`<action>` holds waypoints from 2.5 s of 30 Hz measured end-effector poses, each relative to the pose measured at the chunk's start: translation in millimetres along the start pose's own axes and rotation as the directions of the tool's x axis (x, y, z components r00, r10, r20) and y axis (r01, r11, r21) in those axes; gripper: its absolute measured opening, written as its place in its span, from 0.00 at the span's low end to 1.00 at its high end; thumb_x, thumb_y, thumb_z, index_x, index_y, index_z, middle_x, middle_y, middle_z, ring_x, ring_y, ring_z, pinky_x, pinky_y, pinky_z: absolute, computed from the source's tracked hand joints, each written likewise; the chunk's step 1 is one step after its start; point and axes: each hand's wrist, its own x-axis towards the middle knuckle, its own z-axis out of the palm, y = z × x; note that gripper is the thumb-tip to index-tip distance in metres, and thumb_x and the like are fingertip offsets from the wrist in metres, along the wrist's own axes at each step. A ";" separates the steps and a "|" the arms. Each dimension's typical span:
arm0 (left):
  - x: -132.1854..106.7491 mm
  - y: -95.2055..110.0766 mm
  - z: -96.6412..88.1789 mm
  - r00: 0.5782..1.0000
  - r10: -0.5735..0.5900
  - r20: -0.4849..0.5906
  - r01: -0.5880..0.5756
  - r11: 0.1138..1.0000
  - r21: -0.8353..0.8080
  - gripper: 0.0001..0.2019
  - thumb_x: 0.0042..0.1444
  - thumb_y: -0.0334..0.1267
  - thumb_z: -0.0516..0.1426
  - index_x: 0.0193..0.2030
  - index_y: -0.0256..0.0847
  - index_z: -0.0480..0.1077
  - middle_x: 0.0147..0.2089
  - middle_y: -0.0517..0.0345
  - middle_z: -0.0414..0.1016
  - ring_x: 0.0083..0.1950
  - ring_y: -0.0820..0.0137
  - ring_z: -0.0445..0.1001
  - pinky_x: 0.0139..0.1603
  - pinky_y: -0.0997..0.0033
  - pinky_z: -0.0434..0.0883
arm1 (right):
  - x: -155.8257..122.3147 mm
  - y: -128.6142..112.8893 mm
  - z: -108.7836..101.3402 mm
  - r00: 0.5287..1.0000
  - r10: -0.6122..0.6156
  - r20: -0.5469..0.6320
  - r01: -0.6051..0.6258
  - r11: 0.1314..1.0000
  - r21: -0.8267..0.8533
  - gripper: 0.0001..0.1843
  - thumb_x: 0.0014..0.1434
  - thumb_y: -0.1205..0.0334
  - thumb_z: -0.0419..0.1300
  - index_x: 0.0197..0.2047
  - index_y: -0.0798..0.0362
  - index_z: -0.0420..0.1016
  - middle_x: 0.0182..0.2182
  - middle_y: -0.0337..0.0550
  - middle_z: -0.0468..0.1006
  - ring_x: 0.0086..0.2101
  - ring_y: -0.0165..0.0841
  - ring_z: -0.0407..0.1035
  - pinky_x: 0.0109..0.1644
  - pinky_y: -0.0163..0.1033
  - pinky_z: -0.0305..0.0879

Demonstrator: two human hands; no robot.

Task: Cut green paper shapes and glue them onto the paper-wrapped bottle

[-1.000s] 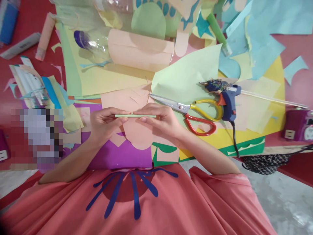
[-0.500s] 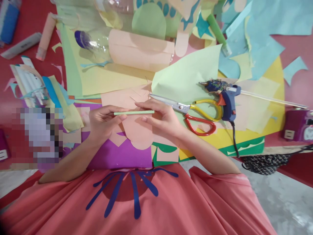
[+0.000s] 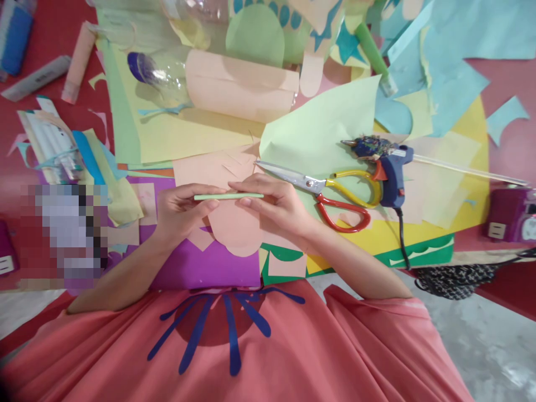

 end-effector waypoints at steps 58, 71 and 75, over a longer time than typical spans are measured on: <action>15.5 -17.5 -5.8 0.910 0.228 -0.347 -0.273 0.958 -0.085 0.15 0.54 0.51 0.67 0.29 0.42 0.75 0.26 0.64 0.76 0.28 0.76 0.75 0.34 0.75 0.74 | 0.1 8.7 -3.6 0.985 -0.016 -0.170 0.017 1.000 0.004 0.08 0.64 0.55 0.64 0.44 0.36 0.85 0.38 0.35 0.85 0.39 0.32 0.76 0.46 0.41 0.72; 12.7 -10.7 -6.7 0.944 0.186 -0.271 -0.222 0.969 -0.112 0.20 0.54 0.59 0.64 0.30 0.42 0.73 0.29 0.61 0.77 0.28 0.76 0.75 0.31 0.76 0.72 | -0.2 3.1 -3.0 0.995 0.006 -0.096 -0.013 0.997 -0.077 0.13 0.66 0.48 0.60 0.40 0.41 0.85 0.36 0.38 0.83 0.39 0.34 0.77 0.46 0.42 0.75; 5.5 -7.1 -3.7 0.995 0.092 -0.032 -0.090 0.995 0.046 0.18 0.51 0.54 0.67 0.41 0.42 0.78 0.41 0.55 0.83 0.41 0.69 0.81 0.40 0.73 0.77 | 0.3 4.6 -1.3 0.997 -0.052 -0.055 0.048 0.996 -0.082 0.13 0.67 0.51 0.60 0.43 0.44 0.85 0.37 0.40 0.85 0.37 0.34 0.78 0.43 0.42 0.75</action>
